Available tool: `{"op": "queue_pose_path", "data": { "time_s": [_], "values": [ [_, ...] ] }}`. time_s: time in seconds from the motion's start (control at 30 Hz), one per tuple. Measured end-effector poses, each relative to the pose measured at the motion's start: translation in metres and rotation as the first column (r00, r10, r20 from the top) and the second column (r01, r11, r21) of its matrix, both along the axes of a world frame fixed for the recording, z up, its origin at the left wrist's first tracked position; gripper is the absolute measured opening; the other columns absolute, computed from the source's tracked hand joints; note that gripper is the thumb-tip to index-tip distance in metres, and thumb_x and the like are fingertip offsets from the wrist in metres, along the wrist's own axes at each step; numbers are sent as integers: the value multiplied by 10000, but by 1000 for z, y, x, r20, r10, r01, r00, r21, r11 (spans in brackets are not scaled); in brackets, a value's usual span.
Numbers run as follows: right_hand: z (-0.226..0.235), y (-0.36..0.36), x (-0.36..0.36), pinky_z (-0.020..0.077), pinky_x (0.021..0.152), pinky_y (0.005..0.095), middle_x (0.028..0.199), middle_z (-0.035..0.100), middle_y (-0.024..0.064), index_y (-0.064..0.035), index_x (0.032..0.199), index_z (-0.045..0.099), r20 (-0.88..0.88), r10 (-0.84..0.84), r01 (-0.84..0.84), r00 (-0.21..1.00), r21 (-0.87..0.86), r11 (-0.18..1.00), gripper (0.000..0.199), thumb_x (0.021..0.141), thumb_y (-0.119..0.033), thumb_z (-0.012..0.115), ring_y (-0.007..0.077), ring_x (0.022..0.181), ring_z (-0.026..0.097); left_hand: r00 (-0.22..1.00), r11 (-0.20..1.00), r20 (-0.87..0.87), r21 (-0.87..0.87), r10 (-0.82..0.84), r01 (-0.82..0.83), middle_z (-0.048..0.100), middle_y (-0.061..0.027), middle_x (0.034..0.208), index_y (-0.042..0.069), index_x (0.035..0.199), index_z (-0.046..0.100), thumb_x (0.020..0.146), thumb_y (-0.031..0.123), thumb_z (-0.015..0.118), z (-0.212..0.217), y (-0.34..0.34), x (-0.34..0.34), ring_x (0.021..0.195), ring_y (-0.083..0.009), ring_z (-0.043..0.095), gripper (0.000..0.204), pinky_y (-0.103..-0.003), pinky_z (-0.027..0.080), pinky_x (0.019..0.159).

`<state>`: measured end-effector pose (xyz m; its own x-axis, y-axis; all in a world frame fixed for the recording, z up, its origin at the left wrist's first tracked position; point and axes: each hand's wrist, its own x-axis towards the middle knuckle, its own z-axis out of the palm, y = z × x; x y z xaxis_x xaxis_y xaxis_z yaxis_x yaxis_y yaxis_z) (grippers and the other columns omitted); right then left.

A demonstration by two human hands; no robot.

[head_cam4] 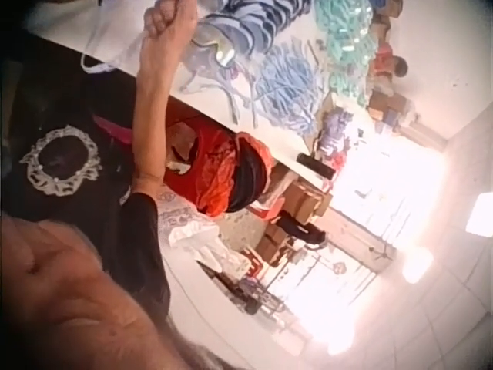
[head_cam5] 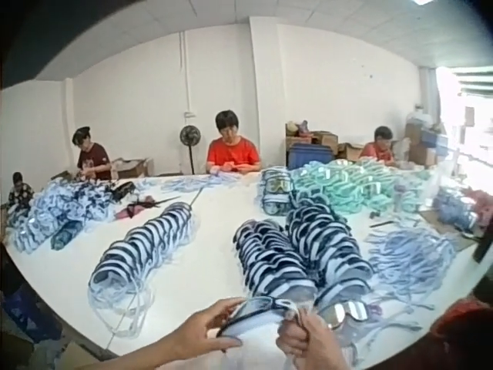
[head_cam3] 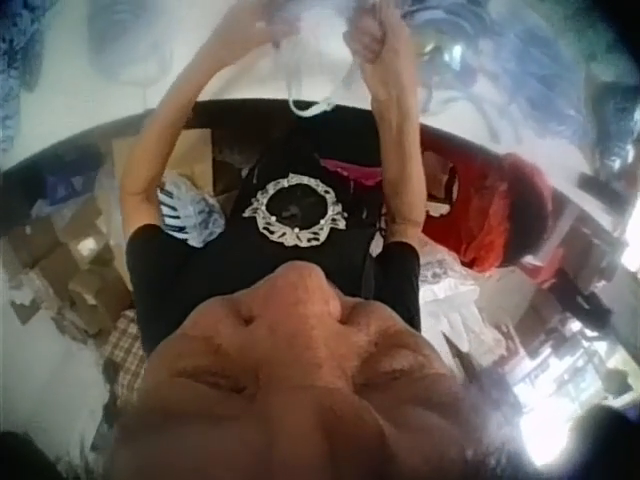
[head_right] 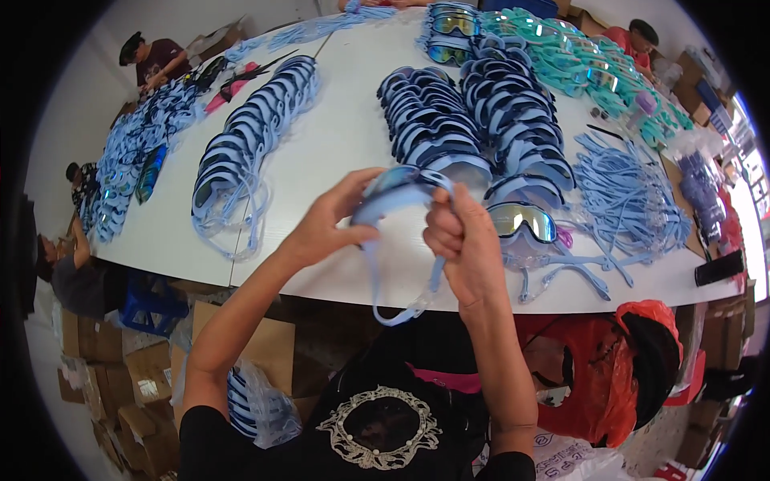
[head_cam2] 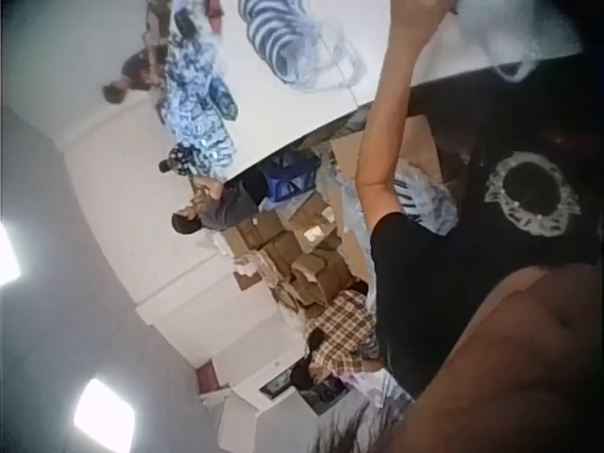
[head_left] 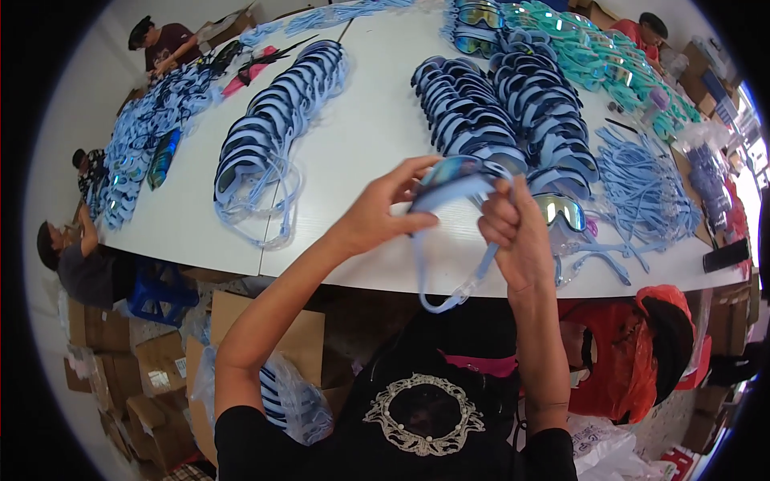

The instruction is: Assembling swimming goggles by attaching straps and plastic clips to the lenses.

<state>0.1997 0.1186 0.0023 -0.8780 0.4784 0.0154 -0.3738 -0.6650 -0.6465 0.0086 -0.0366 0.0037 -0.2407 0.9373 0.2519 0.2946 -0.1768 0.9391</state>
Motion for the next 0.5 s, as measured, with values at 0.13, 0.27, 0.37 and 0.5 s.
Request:
{"op": "queue_pose_path", "data": {
  "time_s": [0.13, 0.27, 0.37, 0.5],
  "values": [
    [-1, -30, 7, 525, 879, 378, 1037, 701, 51, 5, 1342, 637, 173, -293, 23, 940, 826, 563, 338, 1057, -176, 647, 191, 945, 655, 991, 992, 108, -108, 74, -62, 651, -55, 1068, 63, 1515, 570, 933, 106, 670, 16, -6, -55, 933, -95, 614, 592, -246, 553, 781],
    [-25, -20, 29, 528, 859, 330, 1012, 737, 86, -17, 1319, 685, -70, -625, 34, 777, 997, -69, 309, 1014, -13, 634, 147, 953, 679, 987, 955, -95, -253, 131, -152, 690, -40, 1110, 70, 1476, 621, 967, 147, 715, 7, -2, -138, 955, -93, 619, 524, -252, 543, 786],
    [-33, -7, 54, 536, 773, 300, 913, 716, 59, -35, 1284, 712, 11, -702, 162, 712, 970, 179, 267, 1035, -23, 616, 135, 835, 667, 959, 937, -218, -258, 179, -233, 705, -47, 1136, 75, 1455, 635, 963, 198, 755, -16, 1, -192, 1004, -136, 645, 522, -279, 535, 858],
    [-37, 13, 97, 526, 668, 282, 838, 704, 58, -24, 1241, 689, -21, -778, 284, 628, 937, 204, 225, 1033, -13, 603, 134, 681, 633, 240, 893, -890, 296, 387, -339, 707, -113, 1244, 62, 1400, 659, 943, 221, 770, -22, 2, -200, 1138, -274, 654, 496, -356, 501, 1023]
  ]
}}
